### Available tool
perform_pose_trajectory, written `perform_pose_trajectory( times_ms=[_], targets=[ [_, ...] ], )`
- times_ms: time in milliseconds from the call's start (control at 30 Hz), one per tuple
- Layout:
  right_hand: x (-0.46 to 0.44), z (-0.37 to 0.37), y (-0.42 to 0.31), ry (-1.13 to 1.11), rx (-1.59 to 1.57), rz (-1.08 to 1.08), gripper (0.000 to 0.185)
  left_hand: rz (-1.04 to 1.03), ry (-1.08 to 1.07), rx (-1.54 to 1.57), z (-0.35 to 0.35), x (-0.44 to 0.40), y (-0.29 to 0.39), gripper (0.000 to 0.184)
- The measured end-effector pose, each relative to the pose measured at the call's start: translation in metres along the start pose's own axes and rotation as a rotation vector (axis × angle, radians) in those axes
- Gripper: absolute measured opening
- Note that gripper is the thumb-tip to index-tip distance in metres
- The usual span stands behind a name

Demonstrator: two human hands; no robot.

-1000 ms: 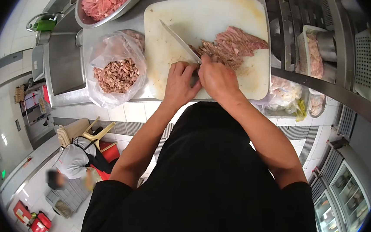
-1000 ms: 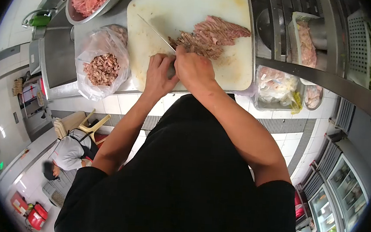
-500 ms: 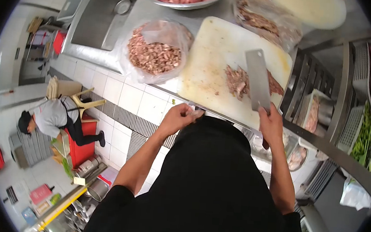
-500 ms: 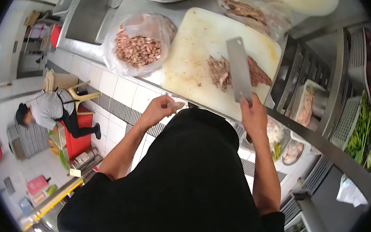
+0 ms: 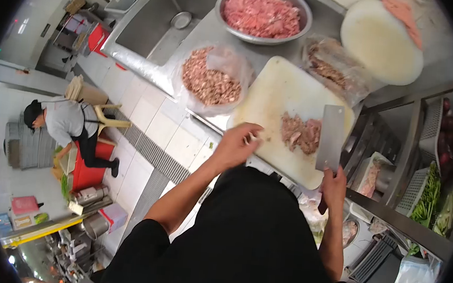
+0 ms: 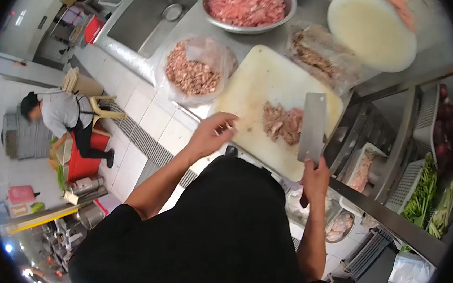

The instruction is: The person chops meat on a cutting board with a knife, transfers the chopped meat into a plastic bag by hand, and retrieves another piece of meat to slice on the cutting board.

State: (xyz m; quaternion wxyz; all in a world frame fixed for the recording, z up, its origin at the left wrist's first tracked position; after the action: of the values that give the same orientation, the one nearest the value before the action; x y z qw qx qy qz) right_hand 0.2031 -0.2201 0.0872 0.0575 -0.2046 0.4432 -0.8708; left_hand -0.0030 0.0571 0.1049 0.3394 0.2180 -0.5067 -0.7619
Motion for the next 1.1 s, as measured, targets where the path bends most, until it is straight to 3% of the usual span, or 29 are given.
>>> perform_pose_trajectory(
  times_ms=[67,100,167,233,300,333,367,400,433,467,500,600,800,933,1000,1033,1100],
  targets=[
    [-0.002,0.007,0.01,0.02,0.027,0.018,0.026,-0.169,-0.281,-0.063,-0.036,-0.009,0.071,0.033],
    [-0.001,0.01,0.012,0.024,0.019,0.026,0.026,-0.193,-0.293,-0.044,-0.046,-0.012,0.099,0.033],
    [0.002,0.019,0.01,0.037,0.016,0.08,0.028,-0.739,-0.405,-0.13,-0.071,0.007,0.174,0.03],
    [0.008,0.028,0.012,0.068,-0.023,0.122,0.033,-0.789,-0.5,-0.075,-0.088,0.011,0.225,0.028],
    [-0.01,0.035,0.081,0.148,0.203,0.47,0.04,-0.912,-0.579,-0.244,-0.125,0.009,0.262,0.024],
    [-0.01,0.041,0.096,0.224,0.148,0.37,0.046,-1.083,-0.363,0.016,-0.136,0.011,0.283,0.012],
    [-0.003,0.044,0.082,0.151,0.185,0.359,0.042,-1.159,-0.413,-0.094,-0.154,0.014,0.311,0.017],
    [0.005,0.047,0.073,0.15,0.058,0.108,0.035,-1.276,-0.373,-0.034,-0.164,0.018,0.339,0.015],
    [0.013,0.043,0.053,0.183,-0.075,0.084,0.031,-1.389,-0.4,-0.016,-0.177,0.022,0.367,0.014],
    [-0.001,0.045,0.078,0.154,-0.034,0.048,0.038,-1.526,-0.362,0.002,-0.2,0.023,0.392,0.019],
    [0.001,0.045,0.078,0.153,-0.106,0.069,0.039,-1.476,-0.516,-0.273,-0.218,0.022,0.432,0.039],
    [-0.002,0.049,0.082,0.052,-0.116,0.031,0.036,-1.432,-0.744,-0.508,-0.221,0.01,0.441,0.038],
    [0.005,0.068,0.068,0.164,-0.013,-0.025,0.028,-1.191,-1.079,-0.769,-0.208,-0.037,0.393,0.037],
    [0.02,0.076,0.064,0.237,-0.074,-0.195,0.025,-1.064,-0.937,-0.783,-0.196,-0.073,0.39,0.039],
    [0.022,0.075,0.071,0.218,-0.06,-0.173,0.024,-0.969,-0.819,-0.689,-0.198,-0.103,0.367,0.04],
    [0.026,0.074,0.062,0.212,-0.081,-0.156,0.023,-0.922,-0.76,-0.606,-0.199,-0.115,0.339,0.041],
    [0.022,0.072,0.088,0.213,0.008,-0.186,0.026,-0.908,-0.585,-0.349,-0.201,-0.128,0.208,0.051]
  ],
)
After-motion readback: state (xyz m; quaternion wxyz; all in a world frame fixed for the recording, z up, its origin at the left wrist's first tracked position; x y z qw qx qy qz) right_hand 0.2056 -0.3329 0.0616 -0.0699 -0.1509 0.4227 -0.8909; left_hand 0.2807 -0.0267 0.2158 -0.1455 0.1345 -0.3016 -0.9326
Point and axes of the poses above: each hand's wrist, its own x-axis away from the middle knuckle, its own z-axis out of the back of the hand, y = z × x, the point moved 7 cm from there along -x, towards the middle knuckle, and after that the axes turned 12 degrees about y, right-handed, at the moved point
